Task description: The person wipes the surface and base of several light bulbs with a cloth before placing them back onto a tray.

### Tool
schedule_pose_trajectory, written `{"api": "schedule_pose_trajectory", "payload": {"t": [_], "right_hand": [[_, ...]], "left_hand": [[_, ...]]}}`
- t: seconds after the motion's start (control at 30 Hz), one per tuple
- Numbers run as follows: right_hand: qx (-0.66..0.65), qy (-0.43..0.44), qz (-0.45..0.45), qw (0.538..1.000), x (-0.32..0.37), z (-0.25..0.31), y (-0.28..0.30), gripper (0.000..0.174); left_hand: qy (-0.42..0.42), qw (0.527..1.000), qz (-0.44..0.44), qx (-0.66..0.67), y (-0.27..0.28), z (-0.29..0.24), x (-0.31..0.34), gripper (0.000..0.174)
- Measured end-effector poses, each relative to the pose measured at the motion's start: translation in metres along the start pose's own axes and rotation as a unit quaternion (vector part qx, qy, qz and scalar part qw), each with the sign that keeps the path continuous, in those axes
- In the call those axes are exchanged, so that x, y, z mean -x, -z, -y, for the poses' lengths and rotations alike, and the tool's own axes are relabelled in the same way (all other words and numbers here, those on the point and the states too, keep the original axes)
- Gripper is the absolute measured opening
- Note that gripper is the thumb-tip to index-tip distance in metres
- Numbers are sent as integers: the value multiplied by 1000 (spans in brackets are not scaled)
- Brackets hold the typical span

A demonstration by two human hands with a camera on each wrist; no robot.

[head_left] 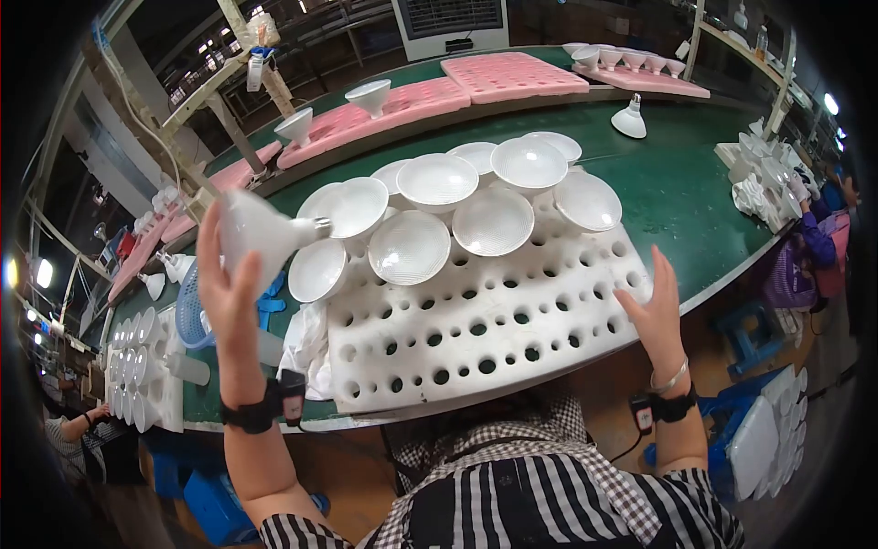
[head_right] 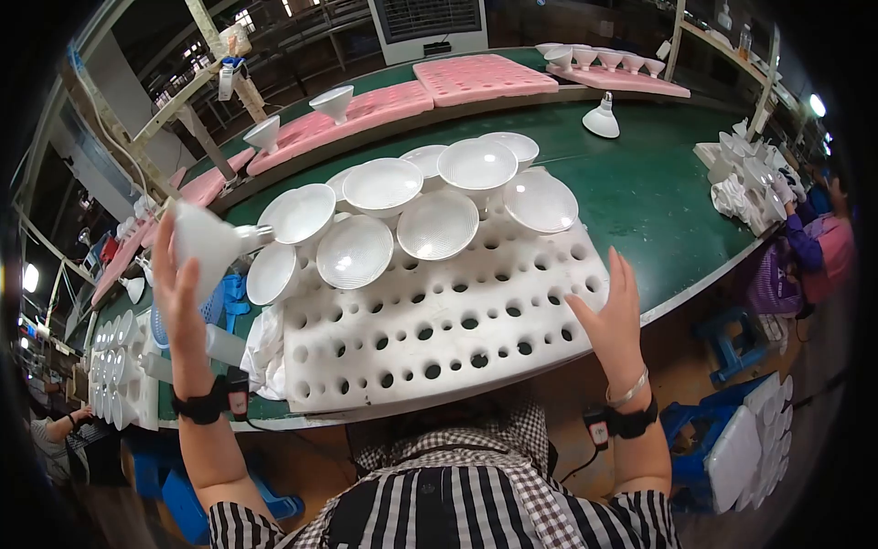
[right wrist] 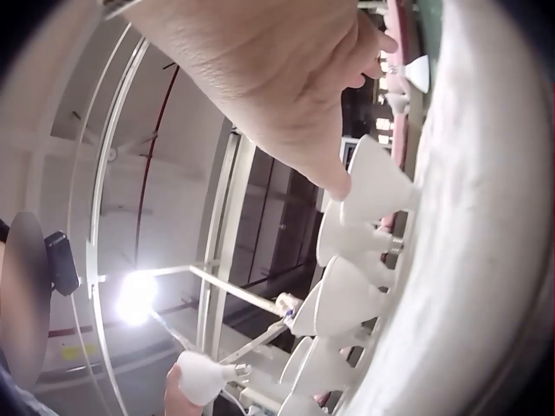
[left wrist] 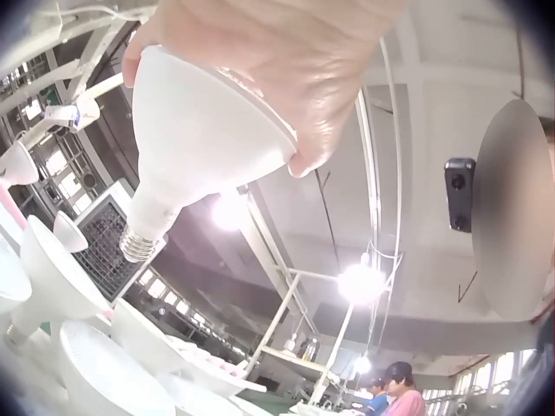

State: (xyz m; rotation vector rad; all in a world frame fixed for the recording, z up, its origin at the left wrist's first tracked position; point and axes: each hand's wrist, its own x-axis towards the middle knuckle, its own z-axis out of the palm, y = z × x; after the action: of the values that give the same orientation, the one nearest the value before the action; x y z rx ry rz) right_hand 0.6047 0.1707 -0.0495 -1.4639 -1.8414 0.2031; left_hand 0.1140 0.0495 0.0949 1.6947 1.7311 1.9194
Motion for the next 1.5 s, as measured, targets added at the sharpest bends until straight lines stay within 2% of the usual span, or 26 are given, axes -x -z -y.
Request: {"api": "schedule_pose_trajectory", "payload": {"t": [0.07,0.13,0.2,0.23,0.27,0.33,0.43,0.53,0.57,0.67,0.7,0.73,0.8,0.87,0.93,1.0,1.03,1.1,1.13,1.2,1.23,1.27,1.33,1.4,1.47,1.5], "right_hand": [[3,-26,9,1000,16,-37,-4,79],[2,-55,19,998,18,-53,-6,76],[-60,-121,67,989,10,-59,-3,66],[-59,-104,52,991,7,-70,-9,57],[-60,-104,57,991,1,-73,-9,57],[-155,-151,121,969,-11,-74,-8,51],[-86,-172,140,971,-25,-79,-11,45],[-120,-172,158,965,-30,-90,-15,41],[-121,-171,159,965,-34,-91,-15,41],[-76,-144,150,975,-44,-104,-12,40],[-70,-132,146,978,-48,-121,-12,39],[-64,-118,141,981,-52,-140,-14,39],[-42,-104,123,986,-57,-167,-11,41],[-68,-111,114,985,-62,-171,-3,42],[-54,-102,106,988,-65,-182,-2,41],[66,-76,76,992,-70,-184,4,40],[68,-73,78,992,-69,-172,5,40],[263,25,-38,964,-58,-141,2,40],[263,31,-37,964,-54,-115,0,40],[36,120,-58,990,-37,-43,-5,45],[-73,109,59,990,-25,-7,-4,49],[-181,92,173,964,-12,30,-7,54],[-307,119,360,873,10,91,-21,70],[-362,95,494,784,25,131,-40,84],[-385,101,567,721,34,147,-71,84],[-382,101,569,721,32,155,-76,84]], "left_hand": [[90,981,-68,158,39,31,25,72],[254,907,-175,287,70,56,67,72],[288,886,-140,335,76,60,112,72],[305,869,-151,359,75,60,132,73],[320,850,-164,384,74,59,149,73],[337,828,-183,409,67,61,175,74],[375,775,-151,485,46,59,196,85],[363,768,-169,500,36,71,202,87],[366,755,-142,526,36,72,201,89],[383,748,-150,520,25,80,207,89],[377,774,-117,495,16,73,207,87],[375,774,-117,496,7,69,210,87],[350,839,-79,409,-13,63,216,87],[353,845,-52,398,-29,42,209,89],[354,865,41,354,-38,31,205,101],[355,859,62,364,-52,19,199,104],[355,853,88,372,-55,17,195,107],[363,846,100,376,-57,17,190,107],[369,840,116,380,-57,19,186,107],[368,839,123,382,-57,22,181,106],[348,854,147,357,-59,23,180,105],[329,867,174,332,-60,25,178,104],[327,861,191,339,-66,26,176,102],[274,878,248,303,-73,23,174,101],[242,890,250,296,-80,18,176,97],[200,909,265,253,-81,14,176,94]]}}
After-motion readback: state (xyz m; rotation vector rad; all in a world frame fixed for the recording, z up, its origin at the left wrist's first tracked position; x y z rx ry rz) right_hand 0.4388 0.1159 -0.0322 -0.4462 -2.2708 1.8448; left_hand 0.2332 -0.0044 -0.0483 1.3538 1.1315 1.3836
